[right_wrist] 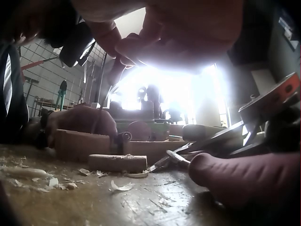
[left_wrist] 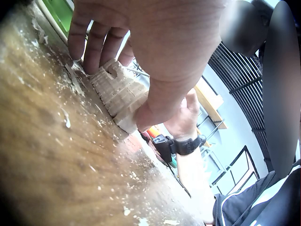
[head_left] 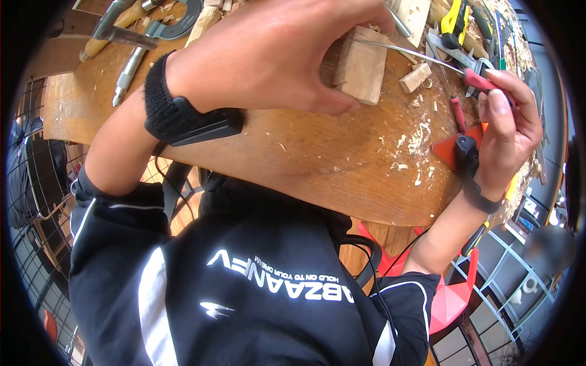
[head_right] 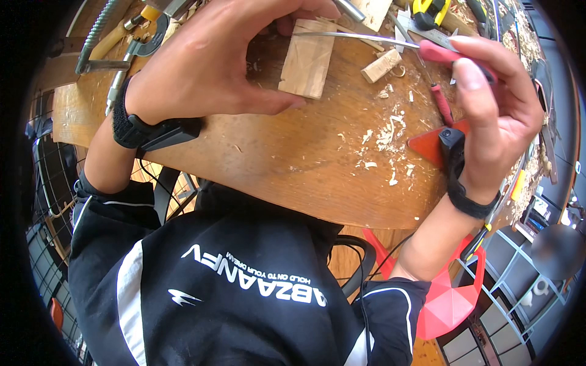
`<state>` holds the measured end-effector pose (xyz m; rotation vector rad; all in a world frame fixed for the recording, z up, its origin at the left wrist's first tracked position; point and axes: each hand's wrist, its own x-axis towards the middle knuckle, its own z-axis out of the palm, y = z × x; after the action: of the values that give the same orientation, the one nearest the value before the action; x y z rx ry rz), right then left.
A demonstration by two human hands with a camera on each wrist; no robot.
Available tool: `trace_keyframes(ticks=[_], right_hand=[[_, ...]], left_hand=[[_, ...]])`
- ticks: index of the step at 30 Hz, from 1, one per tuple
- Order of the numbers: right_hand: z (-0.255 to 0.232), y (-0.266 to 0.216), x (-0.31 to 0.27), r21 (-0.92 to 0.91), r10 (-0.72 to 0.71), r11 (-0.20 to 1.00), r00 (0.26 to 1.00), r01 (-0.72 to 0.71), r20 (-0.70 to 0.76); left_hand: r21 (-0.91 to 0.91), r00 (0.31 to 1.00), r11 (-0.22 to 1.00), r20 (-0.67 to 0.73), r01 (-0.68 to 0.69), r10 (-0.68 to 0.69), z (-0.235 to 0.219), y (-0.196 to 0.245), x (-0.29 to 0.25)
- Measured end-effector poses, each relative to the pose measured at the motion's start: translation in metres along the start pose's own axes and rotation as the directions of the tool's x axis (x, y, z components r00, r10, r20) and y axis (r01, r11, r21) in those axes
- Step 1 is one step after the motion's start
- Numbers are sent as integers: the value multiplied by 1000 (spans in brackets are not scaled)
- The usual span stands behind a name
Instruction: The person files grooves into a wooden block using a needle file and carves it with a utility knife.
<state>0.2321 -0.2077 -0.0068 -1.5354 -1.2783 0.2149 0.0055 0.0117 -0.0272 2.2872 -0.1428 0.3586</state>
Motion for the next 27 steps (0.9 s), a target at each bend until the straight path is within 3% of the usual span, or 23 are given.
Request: trace_keyframes(ticks=[2, 5, 7, 9, 13, 15, 17, 19, 21, 23, 24, 26, 27], right_hand=[[-14, -4, -1, 40, 128, 991, 992, -128, -1], [-2, 0, 0, 90, 6, 996, 998, -12, 62], [0, 1, 1, 20, -4, 1000, 992, 2, 123], [-3, 0, 0, 62, -19, 998, 997, 15, 75], [-8, 0, 0, 111, 67, 991, 997, -69, 26], [3, -3, -1, 38, 54, 997, 986, -61, 160], [6, -7, 2, -1, 13, 1000, 987, -13, 158], [3, -9, 1, 49, 59, 997, 998, -60, 10], [-5, 1, 1, 105, 17, 994, 999, -22, 44], [3, -3, 1, 62, 35, 997, 984, -47, 177], [4, -3, 3, -14, -24, 1000, 980, 27, 197], [4, -6, 2, 36, -1, 999, 994, -3, 112], [5, -7, 2, 89, 30, 995, 999, -33, 29]], left_hand=[[46, 996, 996, -45, -74, 76, -7, 15, -5], [74, 999, 997, -12, -37, 38, -8, 17, -2], [66, 999, 997, -7, -43, 44, -9, 17, -1], [61, 999, 997, -5, -41, 41, -9, 17, -2], [44, 997, 997, -32, -65, 66, -8, 16, -2], [42, 997, 997, -26, -65, 66, -8, 17, 1], [75, 998, 996, 26, 56, -58, -8, 20, 2], [56, 1000, 998, -3, 2, -2, -9, 19, -2], [39, 998, 998, -31, -58, 59, -9, 17, -3], [71, 998, 995, -27, -63, 65, -8, 16, -1], [72, 997, 995, -26, -66, 68, -11, 21, 2], [43, 986, 989, 87, 139, -142, -19, 35, 6], [44, 986, 989, 84, 142, -146, -17, 31, 3]])
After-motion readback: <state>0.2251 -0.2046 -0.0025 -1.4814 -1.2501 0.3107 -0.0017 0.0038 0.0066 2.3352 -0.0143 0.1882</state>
